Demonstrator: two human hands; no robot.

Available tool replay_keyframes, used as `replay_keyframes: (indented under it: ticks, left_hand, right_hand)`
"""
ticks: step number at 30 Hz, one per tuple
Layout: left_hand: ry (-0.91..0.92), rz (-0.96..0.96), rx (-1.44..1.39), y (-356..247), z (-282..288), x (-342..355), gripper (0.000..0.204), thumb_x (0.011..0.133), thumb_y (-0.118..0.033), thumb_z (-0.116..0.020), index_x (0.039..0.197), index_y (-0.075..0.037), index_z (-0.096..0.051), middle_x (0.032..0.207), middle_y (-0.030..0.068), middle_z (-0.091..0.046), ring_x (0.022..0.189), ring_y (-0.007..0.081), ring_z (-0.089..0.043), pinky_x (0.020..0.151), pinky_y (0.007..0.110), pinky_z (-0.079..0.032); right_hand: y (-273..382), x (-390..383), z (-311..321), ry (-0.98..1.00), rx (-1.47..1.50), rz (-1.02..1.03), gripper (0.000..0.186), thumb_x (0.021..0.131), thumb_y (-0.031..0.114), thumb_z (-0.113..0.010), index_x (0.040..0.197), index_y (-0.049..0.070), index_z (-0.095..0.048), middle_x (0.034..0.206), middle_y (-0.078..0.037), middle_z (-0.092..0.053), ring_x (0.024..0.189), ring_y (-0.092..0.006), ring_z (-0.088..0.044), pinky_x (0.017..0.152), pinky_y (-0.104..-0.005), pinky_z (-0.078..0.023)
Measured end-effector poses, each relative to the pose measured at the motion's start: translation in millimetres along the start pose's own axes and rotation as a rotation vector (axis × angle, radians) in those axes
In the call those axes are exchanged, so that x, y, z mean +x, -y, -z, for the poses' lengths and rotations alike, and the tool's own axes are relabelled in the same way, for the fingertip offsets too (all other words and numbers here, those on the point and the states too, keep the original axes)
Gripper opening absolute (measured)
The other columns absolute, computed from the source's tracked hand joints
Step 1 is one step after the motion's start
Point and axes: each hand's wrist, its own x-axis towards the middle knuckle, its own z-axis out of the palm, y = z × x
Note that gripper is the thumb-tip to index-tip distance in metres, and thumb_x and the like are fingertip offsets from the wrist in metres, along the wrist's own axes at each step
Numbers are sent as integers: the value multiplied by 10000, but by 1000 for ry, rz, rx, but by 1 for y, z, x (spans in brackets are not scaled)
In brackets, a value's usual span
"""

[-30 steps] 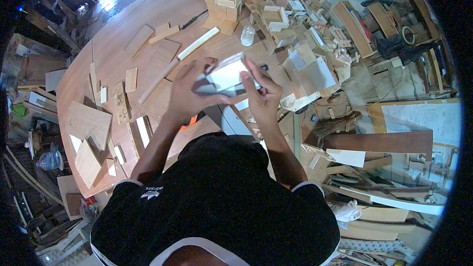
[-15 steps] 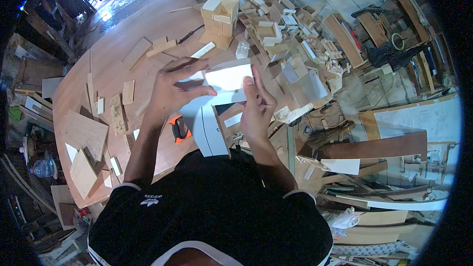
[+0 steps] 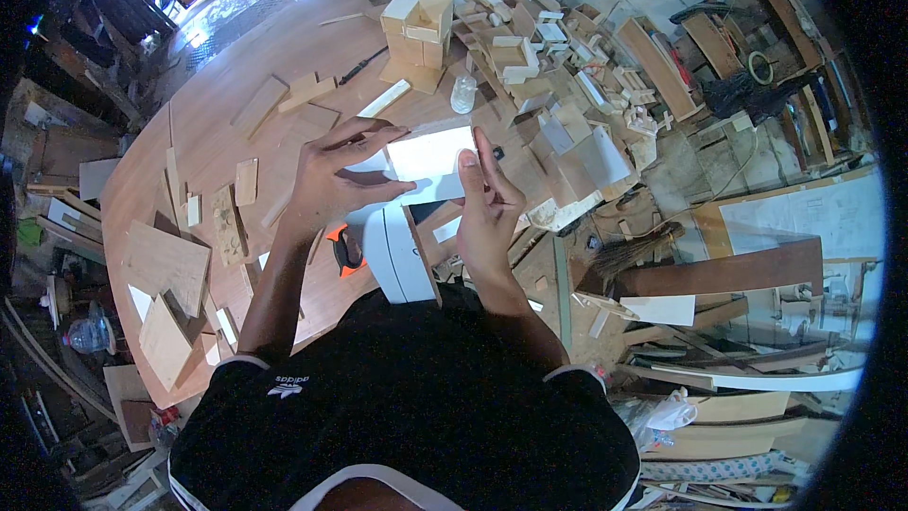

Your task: Sawing a small wooden block and checking its fit into an L-shaped wooden frame.

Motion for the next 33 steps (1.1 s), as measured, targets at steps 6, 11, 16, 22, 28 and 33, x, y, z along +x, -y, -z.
replay_keyframes:
  ticks: [6,11,16,22,28,33]
  left_hand:
    - [-13,-57,31,7,-2,-3,494,579,-153,-843,1042,-87,-686,1020,66,-656,886,193,-648,744,297,-540]
    - [-93,-129,61,3,-2,-3,475,579,-199,-822,1036,-155,-701,966,10,-662,763,152,-651,640,273,-553]
    - [-100,-201,83,0,-1,-7,492,563,-192,-826,1036,-150,-695,968,18,-656,753,154,-649,622,272,-553]
    - [-134,-249,104,-3,-2,-10,498,553,-205,-830,1028,-154,-691,966,4,-648,725,132,-639,596,252,-532]
    - [-138,-243,178,-3,-3,-12,520,537,-254,-834,1029,-169,-691,964,-5,-639,716,125,-632,567,255,-502]
    - [-132,-236,208,3,-5,-12,526,533,-280,-829,1032,-184,-692,967,-13,-631,712,124,-630,564,252,-498]
  right_hand:
    - [0,-3,-1,-8,21,-25,458,921,244,-599,1285,-17,-502,1008,-37,-620,799,-30,-522,610,-157,-433]
    - [-1,-6,3,-3,-7,52,458,917,221,-604,1272,-49,-498,1059,-84,-630,871,-61,-533,717,-186,-439]
    - [-4,-13,7,-5,-20,144,429,915,163,-599,1252,-83,-499,1125,-147,-624,973,-120,-552,827,-242,-440]
    - [-3,-18,13,98,-36,201,433,937,83,-529,1292,-133,-407,1235,-189,-542,1059,-148,-527,931,-274,-412]
    - [-1,-16,13,95,-101,206,423,937,83,-529,1284,-131,-419,1239,-186,-541,1058,-145,-525,931,-271,-408]
    - [-2,-14,11,66,-16,184,388,918,112,-581,1228,-109,-504,1167,-201,-596,1065,-189,-553,900,-294,-435]
